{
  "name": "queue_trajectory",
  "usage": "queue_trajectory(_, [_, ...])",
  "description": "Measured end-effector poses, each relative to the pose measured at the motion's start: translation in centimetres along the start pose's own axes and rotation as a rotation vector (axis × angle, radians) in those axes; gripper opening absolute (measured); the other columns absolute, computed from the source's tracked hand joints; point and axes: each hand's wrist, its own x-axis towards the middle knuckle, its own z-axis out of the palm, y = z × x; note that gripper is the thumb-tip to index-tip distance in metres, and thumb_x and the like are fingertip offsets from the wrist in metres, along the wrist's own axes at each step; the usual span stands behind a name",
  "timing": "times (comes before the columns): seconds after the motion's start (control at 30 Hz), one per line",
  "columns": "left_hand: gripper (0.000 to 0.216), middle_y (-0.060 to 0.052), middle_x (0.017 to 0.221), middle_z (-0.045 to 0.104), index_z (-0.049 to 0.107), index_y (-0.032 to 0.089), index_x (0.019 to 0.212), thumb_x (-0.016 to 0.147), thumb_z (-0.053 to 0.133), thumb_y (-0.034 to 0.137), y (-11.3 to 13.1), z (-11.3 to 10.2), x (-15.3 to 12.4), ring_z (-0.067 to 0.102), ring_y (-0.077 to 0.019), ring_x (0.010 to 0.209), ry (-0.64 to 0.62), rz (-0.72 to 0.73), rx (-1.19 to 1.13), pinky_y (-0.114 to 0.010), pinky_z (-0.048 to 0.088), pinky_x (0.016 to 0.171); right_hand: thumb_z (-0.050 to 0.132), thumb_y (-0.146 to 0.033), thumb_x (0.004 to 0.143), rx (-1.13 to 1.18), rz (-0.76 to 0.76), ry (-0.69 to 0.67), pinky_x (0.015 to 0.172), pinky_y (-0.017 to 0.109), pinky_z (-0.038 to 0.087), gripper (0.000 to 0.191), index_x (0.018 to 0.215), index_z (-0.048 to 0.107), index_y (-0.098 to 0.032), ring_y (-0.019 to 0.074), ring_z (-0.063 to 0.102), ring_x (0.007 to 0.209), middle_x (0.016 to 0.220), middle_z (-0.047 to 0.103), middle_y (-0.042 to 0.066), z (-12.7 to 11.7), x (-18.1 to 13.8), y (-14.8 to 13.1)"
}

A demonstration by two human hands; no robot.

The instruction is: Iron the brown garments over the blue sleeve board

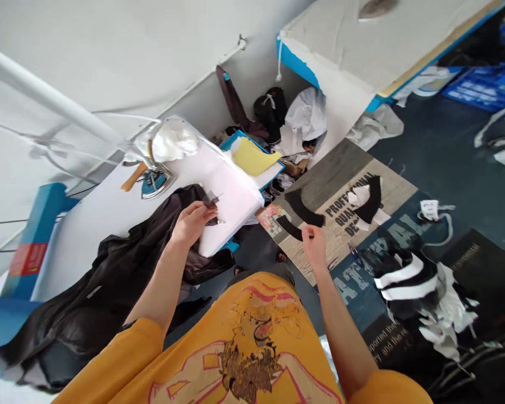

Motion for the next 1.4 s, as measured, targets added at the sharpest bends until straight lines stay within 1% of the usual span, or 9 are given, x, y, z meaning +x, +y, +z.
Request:
queue_trajectory(0.1, [0.031,-0.006,0.085,0.075,0.070,0.015,0.081,0.071,0.089,0.038,3.0,0.1,-4.8,0.074,-0.0207,0.086,-0.202,-0.016,-0.016,-0.037,0.059,0.091,0.047,-0.053,0.099,0.247,-0.465,-0.147,0.105,0.038,0.049,0.044,0.122,0.065,-0.020,0.0241,0.059,0.123,0.133,0.062,0.014,-0.6,-0.6,-9.5])
queue_trajectory(0.2, [0.027,-0.006,0.085,0.076,0.074,0.014,0.085,0.075,0.088,0.036,5.2,-0.8,-8.8,0.075,-0.0211,0.084,-0.291,0.017,-0.012,-0.037,0.059,0.089,0.052,-0.054,0.100,0.442,-0.824,-0.546,0.110,0.038,0.045,0.043,0.127,0.063,-0.023,0.0250,0.057,0.128,0.137,0.061,0.012,0.1,-2.4,-18.8])
queue_trajectory(0.27, [0.025,-0.006,0.085,0.075,0.075,0.015,0.085,0.078,0.086,0.035,6.3,-2.0,-11.0,0.074,-0.0207,0.082,-0.269,0.073,-0.010,-0.036,0.059,0.086,0.056,-0.055,0.099,0.457,-0.863,-0.829,0.105,0.035,0.047,0.043,0.125,0.064,-0.022,0.0237,0.060,0.122,0.130,0.064,0.009,1.3,-4.0,-23.2])
queue_trajectory(0.37, [0.023,-0.005,0.082,0.074,0.075,0.016,0.086,0.081,0.084,0.036,7.2,-5.0,-14.1,0.072,-0.0185,0.078,-0.125,0.165,0.001,-0.033,0.059,0.082,0.062,-0.053,0.096,0.415,-0.850,-1.137,0.098,0.033,0.048,0.037,0.113,0.066,-0.020,0.0219,0.063,0.112,0.115,0.068,0.006,4.2,-6.5,-26.8])
queue_trajectory(0.63, [0.026,-0.003,0.075,0.067,0.073,0.015,0.085,0.082,0.083,0.039,6.5,-15.2,-23.3,0.061,-0.0111,0.064,0.049,0.263,-0.001,-0.024,0.051,0.063,0.071,-0.047,0.091,0.390,-0.684,-1.556,0.073,0.028,0.050,0.031,0.101,0.063,-0.019,0.0144,0.063,0.077,0.084,0.066,0.001,12.3,-16.2,-31.4])
queue_trajectory(0.9, [0.055,-0.009,0.098,0.071,0.070,0.017,0.110,0.094,0.055,0.068,6.0,-27.3,-32.6,0.068,-0.0210,0.088,0.039,0.309,-0.020,-0.034,0.055,0.081,0.064,-0.050,0.093,0.062,-0.758,-1.562,0.049,0.023,0.042,0.032,0.091,0.061,-0.018,0.0097,0.054,0.049,0.068,0.064,-0.003,19.7,-29.5,-35.7])
queue_trajectory(1.03, [0.038,-0.006,0.096,0.069,0.067,0.018,0.102,0.090,0.070,0.054,6.4,-32.7,-38.2,0.064,-0.0179,0.086,0.235,0.325,0.282,-0.030,0.052,0.081,0.060,-0.054,0.095,-0.156,-0.884,-1.514,0.042,0.021,0.036,0.035,0.086,0.058,-0.020,0.0086,0.050,0.043,0.067,0.063,-0.003,24.1,-36.7,-37.5])
queue_trajectory(1.2, [0.023,-0.003,0.093,0.070,0.067,0.020,0.097,0.094,0.063,0.043,6.2,-38.4,-44.1,0.064,-0.0174,0.086,0.461,0.311,0.384,-0.029,0.050,0.081,0.059,-0.044,0.095,-0.318,-1.056,-1.425,0.042,0.021,0.033,0.029,0.077,0.055,-0.021,0.0089,0.049,0.043,0.058,0.054,-0.005,28.9,-44.1,-39.7])
queue_trajectory(1.4, [0.018,-0.002,0.084,0.069,0.067,0.019,0.089,0.092,0.064,0.036,4.6,-43.1,-46.9,0.061,-0.0146,0.076,0.645,0.305,0.305,-0.027,0.048,0.073,0.062,-0.048,0.093,-0.372,-0.979,-1.604,0.044,0.022,0.038,0.027,0.092,0.064,-0.021,0.0097,0.049,0.048,0.065,0.057,-0.004,33.5,-47.3,-41.3])
